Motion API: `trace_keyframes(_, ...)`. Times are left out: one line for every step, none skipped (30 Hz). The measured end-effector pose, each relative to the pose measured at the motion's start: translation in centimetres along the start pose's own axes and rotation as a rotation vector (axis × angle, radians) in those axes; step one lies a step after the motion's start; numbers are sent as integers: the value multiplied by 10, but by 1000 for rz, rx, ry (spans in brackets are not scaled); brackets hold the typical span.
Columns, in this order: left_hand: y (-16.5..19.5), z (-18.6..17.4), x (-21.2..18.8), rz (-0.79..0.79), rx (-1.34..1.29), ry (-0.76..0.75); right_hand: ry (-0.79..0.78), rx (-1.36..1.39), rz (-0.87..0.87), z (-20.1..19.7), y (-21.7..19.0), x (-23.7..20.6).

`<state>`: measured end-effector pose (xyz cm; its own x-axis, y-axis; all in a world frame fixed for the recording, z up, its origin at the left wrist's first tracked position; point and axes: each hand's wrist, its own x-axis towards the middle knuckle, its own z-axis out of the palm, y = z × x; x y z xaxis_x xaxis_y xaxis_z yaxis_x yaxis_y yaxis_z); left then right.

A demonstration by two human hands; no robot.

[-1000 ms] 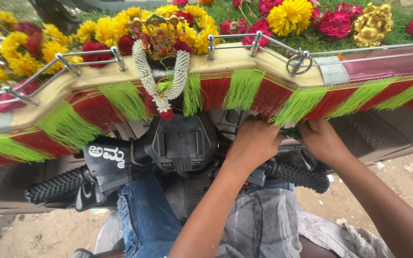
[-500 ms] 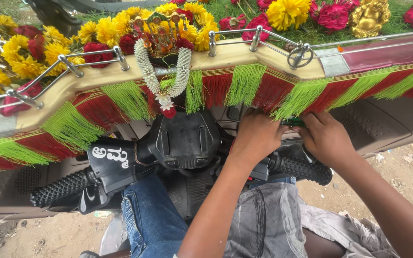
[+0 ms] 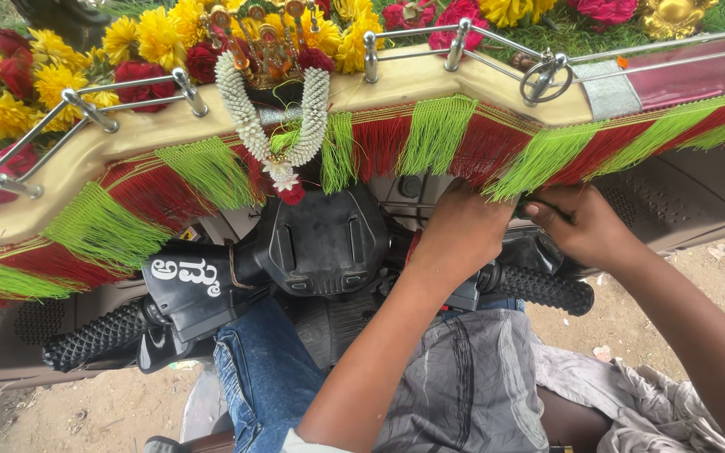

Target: The person is seated on a decorated motorcycle, working on the engine area beneath the dashboard. They use their hands to manipulate components and wires, then use a screwdriver to tighten or adjust a part near the handlebars.

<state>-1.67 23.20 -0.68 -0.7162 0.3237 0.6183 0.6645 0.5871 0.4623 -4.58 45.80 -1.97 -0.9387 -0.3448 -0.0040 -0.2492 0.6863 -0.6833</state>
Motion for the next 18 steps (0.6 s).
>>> trace_keyframes(0,0,0,1,-39,1,-31,43,8,-1,2,2)
trace_keyframes(-1,-1,1,6,-56,-7,-117,85,101,-3,3,5)
trace_keyframes(-1,-1,1,8,-75,-17,-203,127,197,-6,3,9)
trace_keyframes(-1,-1,0,8,-95,-27,-293,168,295,-10,3,13)
trace_keyframes(0,-1,-1,-6,-102,-35,-294,168,302,-13,3,14)
trace_keyframes(0,-1,-1,-16,-105,-41,-291,168,304,-17,2,16)
trace_keyframes(0,-2,-2,-26,-107,-47,-288,167,306,-20,0,16)
trace_keyframes(2,-2,-2,-24,-68,-16,-272,110,248,-21,-2,15)
trace_keyframes(3,-2,-2,-18,-27,16,-251,54,188,-23,-4,13)
trace_keyframes(5,-3,-2,-9,13,49,-226,-5,129,-23,-7,10)
trace_keyframes(6,-4,-2,-27,27,46,-162,1,53,-20,-10,6)
trace_keyframes(8,-5,-1,-44,41,44,-98,4,-23,-17,-13,2)
trace_keyframes(9,-6,0,-62,56,46,-36,4,-103,-14,-16,-3)
trace_keyframes(11,-7,0,-75,67,39,23,-29,-135,-11,-19,-8)
trace_keyframes(12,-9,1,-87,81,32,85,-59,-168,-6,-22,-13)
trace_keyframes(12,-11,2,-99,95,25,147,-89,-201,-2,-25,-16)
trace_keyframes(13,-12,3,-89,96,31,176,-87,-186,1,-28,-18)
trace_keyframes(13,-12,3,-81,95,33,203,-84,-167,5,-31,-19)
